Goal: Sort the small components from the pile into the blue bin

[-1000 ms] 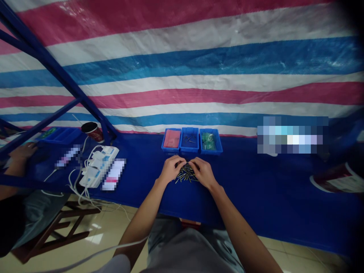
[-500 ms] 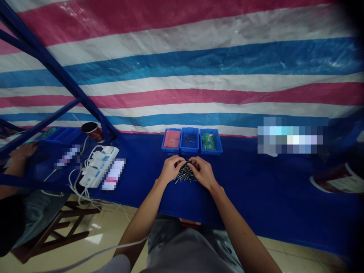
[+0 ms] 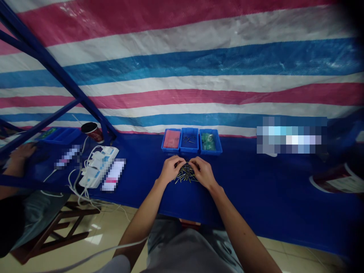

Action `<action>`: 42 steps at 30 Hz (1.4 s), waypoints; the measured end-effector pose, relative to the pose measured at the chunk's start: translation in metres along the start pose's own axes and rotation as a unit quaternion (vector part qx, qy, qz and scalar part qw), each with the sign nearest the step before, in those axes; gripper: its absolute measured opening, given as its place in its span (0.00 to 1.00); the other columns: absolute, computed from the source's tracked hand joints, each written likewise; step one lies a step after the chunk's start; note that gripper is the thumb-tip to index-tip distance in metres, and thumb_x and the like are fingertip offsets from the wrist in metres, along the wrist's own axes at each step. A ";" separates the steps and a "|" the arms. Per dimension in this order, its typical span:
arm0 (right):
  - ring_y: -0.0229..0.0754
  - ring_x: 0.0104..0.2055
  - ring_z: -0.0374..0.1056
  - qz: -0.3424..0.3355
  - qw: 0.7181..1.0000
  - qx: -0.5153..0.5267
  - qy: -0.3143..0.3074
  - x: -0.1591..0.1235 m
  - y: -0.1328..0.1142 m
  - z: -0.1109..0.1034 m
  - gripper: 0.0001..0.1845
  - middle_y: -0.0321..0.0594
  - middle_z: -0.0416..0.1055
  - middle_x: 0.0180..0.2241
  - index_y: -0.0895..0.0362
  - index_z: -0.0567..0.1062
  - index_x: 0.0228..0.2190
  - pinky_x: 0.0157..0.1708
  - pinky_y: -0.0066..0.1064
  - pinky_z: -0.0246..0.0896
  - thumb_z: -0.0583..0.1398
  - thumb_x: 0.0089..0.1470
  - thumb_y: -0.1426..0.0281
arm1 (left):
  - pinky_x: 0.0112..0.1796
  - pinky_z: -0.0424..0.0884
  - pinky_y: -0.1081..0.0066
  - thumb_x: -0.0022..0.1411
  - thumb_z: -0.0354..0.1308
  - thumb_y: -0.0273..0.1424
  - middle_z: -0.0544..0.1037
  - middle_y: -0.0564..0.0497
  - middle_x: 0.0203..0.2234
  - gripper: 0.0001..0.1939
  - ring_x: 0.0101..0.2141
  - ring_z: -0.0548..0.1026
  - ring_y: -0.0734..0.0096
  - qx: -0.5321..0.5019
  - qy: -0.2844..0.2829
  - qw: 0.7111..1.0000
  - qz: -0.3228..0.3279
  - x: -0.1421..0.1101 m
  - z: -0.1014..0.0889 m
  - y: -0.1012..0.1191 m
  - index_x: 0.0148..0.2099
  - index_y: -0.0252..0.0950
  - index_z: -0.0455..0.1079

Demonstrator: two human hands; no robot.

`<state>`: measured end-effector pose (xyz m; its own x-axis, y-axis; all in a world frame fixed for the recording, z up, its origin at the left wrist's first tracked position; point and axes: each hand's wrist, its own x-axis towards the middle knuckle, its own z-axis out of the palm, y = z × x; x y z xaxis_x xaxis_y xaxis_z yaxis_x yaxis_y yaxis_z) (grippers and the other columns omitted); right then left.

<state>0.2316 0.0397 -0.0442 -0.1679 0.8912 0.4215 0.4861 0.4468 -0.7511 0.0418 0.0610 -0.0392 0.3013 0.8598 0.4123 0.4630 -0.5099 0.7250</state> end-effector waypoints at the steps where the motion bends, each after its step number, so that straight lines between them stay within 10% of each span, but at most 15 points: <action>1: 0.42 0.33 0.69 -0.001 1.000 -0.001 -0.001 0.000 0.000 0.000 0.12 0.40 0.74 0.33 0.54 0.75 0.36 0.35 0.32 0.61 0.54 0.67 0.65 | 0.32 0.64 0.73 0.68 0.58 0.35 0.73 0.52 0.25 0.10 0.27 0.69 0.73 0.000 0.000 1.000 0.000 0.000 0.000 0.000 0.38 0.36 0.77; 42: 0.41 0.29 0.66 0.020 0.997 -0.012 0.079 0.002 -0.002 -0.009 0.17 0.39 0.71 0.29 0.54 0.74 0.33 0.32 0.32 0.60 0.52 0.67 0.59 | 0.30 0.62 0.73 0.68 0.57 0.40 0.73 0.52 0.25 0.14 0.26 0.68 0.73 -0.013 0.023 1.000 -0.012 0.001 -0.001 -0.003 0.37 0.36 0.77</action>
<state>0.2382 0.0402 -0.0370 -0.0126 0.8840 0.4673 0.5100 0.4076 -0.7575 0.0403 0.0635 -0.0408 0.2519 0.8726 0.4185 0.4478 -0.4885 0.7489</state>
